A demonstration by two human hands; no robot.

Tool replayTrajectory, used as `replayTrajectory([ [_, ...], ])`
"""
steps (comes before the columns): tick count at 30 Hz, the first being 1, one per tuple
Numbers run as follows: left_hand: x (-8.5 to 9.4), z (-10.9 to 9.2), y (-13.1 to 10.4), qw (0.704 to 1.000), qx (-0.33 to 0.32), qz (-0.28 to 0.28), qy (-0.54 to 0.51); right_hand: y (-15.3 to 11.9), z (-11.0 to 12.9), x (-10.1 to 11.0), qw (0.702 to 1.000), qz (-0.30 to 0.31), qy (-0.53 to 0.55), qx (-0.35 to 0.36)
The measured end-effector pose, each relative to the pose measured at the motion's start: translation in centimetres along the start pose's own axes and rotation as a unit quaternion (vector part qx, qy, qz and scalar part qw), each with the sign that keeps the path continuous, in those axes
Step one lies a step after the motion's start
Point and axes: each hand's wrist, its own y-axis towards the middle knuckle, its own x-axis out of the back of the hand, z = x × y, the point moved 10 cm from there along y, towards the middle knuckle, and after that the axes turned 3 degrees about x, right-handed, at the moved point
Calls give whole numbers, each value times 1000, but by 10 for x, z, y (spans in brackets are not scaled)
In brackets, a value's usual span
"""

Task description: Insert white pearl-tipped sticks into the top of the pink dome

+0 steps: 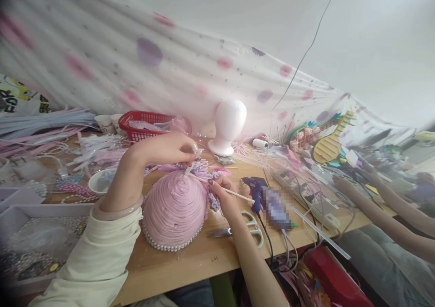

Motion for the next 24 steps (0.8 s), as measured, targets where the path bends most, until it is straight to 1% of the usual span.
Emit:
replayTrajectory([
  [4,0,0,0,1000,0,-1,6,0,4,-3,999,-1,45,9],
  [10,-1,1,0,1000,9,1,3,1,-2,-2,1000,-5,12,-14],
  [13,1,-1,-1,1000,3,-3,10,0,-3,0,1000,-18,17,-15],
  [16,5,-3,-4,999,3,-19,27,0,-6,0,999,-19,46,-19],
  [20,13,-5,-10,997,3,-57,61,0,-6,6,996,-32,85,-18],
  [22,15,-7,-12,994,-2,-74,74,1,-4,9,995,-38,95,-21],
  [24,16,-9,-15,994,1,-81,79,1,-3,8,995,-32,93,-19],
])
